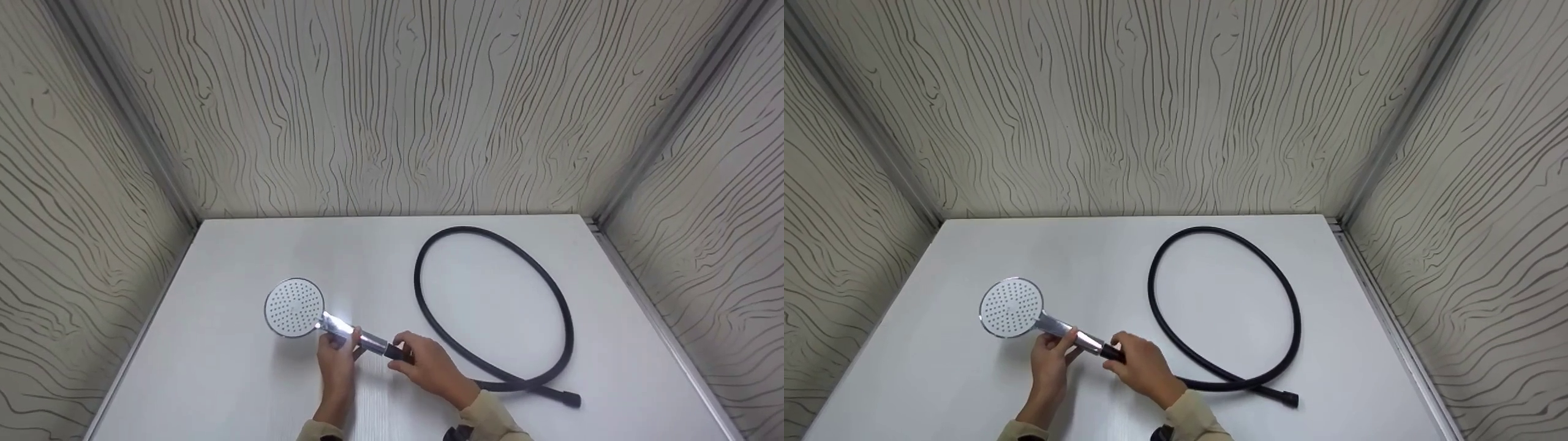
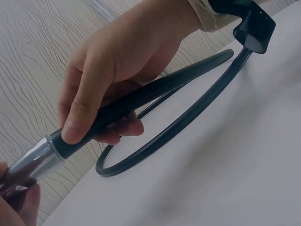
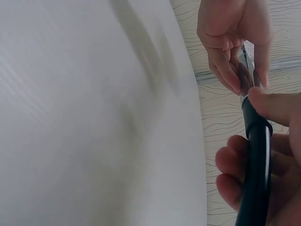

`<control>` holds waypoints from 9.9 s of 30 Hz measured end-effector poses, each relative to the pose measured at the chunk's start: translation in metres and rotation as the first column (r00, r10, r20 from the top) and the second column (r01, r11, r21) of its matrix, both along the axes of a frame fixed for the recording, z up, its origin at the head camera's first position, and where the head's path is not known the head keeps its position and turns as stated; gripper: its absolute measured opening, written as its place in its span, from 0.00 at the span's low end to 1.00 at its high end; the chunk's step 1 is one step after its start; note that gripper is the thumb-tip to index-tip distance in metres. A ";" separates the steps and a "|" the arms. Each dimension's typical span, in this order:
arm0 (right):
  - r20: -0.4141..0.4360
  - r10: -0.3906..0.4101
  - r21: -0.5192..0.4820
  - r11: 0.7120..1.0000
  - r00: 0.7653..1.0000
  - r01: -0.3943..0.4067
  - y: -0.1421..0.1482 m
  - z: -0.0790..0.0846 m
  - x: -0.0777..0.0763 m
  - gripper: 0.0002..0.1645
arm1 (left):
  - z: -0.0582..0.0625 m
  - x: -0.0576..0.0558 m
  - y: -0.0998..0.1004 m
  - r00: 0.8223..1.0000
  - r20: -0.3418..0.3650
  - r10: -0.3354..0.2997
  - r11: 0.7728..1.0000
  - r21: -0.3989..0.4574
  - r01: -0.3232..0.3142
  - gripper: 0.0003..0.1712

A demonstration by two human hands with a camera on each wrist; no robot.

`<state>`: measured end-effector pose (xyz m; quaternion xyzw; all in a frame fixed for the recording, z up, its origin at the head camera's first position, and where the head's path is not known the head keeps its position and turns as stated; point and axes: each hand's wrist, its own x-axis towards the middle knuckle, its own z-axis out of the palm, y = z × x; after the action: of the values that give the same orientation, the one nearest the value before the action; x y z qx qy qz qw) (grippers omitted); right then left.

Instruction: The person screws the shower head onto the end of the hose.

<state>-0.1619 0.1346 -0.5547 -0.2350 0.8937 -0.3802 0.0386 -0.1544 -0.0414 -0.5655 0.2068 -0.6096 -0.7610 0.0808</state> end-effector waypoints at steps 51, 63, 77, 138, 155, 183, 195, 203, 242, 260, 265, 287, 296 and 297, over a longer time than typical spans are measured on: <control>-0.063 0.005 0.075 0.997 0.998 0.000 -0.004 0.002 -0.001 0.11 | 0.003 0.001 0.000 0.999 0.034 -0.002 1.000 -0.008 0.003 0.26; 0.064 -0.001 0.018 1.000 0.998 0.000 -0.002 0.001 -0.003 0.14 | -0.001 0.000 -0.001 0.999 0.051 0.009 1.000 -0.019 -0.008 0.27; -0.121 -0.043 0.051 0.997 0.992 0.049 -0.004 0.004 -0.002 0.14 | 0.002 -0.003 0.001 0.999 0.016 0.035 0.999 0.027 -0.035 0.26; -0.100 0.023 0.108 0.994 0.995 -0.012 -0.002 -0.005 -0.003 0.09 | -0.005 0.001 -0.003 0.991 0.114 -0.063 0.996 -0.053 0.070 0.31; 0.023 -0.009 0.035 0.999 1.000 0.009 -0.004 -0.010 -0.005 0.08 | -0.012 -0.001 -0.007 0.992 0.095 -0.080 0.996 -0.034 0.084 0.29; 0.089 -0.034 -0.003 0.999 0.995 0.035 -0.004 -0.022 -0.005 0.12 | -0.020 -0.006 -0.011 0.981 0.172 -0.091 0.995 -0.016 0.095 0.29; 0.068 -0.017 0.027 1.000 0.998 0.015 -0.007 -0.017 -0.004 0.10 | -0.016 -0.006 -0.011 0.986 0.156 -0.063 0.998 -0.007 0.065 0.26; 0.035 -0.007 0.036 0.999 0.999 0.006 -0.007 -0.015 -0.005 0.09 | -0.014 -0.007 -0.010 0.982 0.171 -0.076 0.997 0.009 0.075 0.28; 0.050 -0.020 0.028 0.999 0.999 0.018 -0.005 -0.016 -0.008 0.10 | -0.013 -0.004 -0.010 0.988 0.137 -0.071 0.981 -0.168 0.094 0.24; -0.034 0.020 0.052 0.998 0.999 -0.018 -0.009 -0.013 -0.008 0.07 | -0.019 -0.007 -0.021 0.979 0.127 -0.158 0.977 -0.124 0.173 0.26; 0.089 0.038 0.004 0.999 0.995 -0.039 -0.006 -0.011 -0.011 0.10 | -0.017 -0.008 -0.020 0.981 0.105 -0.166 0.982 -0.076 0.174 0.26; 0.166 0.015 0.045 0.999 0.986 -0.022 -0.006 -0.020 -0.010 0.08 | -0.021 -0.004 -0.021 0.972 0.186 -0.144 0.963 -0.199 0.181 0.24; 0.165 0.005 0.063 0.998 0.986 -0.016 -0.006 -0.026 -0.009 0.09 | -0.026 -0.004 -0.032 0.924 0.261 -0.278 0.908 -0.244 0.342 0.16; 0.160 0.009 0.064 0.998 0.987 -0.019 -0.005 -0.027 -0.009 0.09 | -0.027 -0.004 -0.032 0.919 0.270 -0.286 0.902 -0.250 0.353 0.16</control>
<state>-0.1710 0.1294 -0.5816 -0.2088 0.8980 -0.3681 0.1203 -0.1586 -0.0738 -0.5926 0.1745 -0.7466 -0.6362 -0.0862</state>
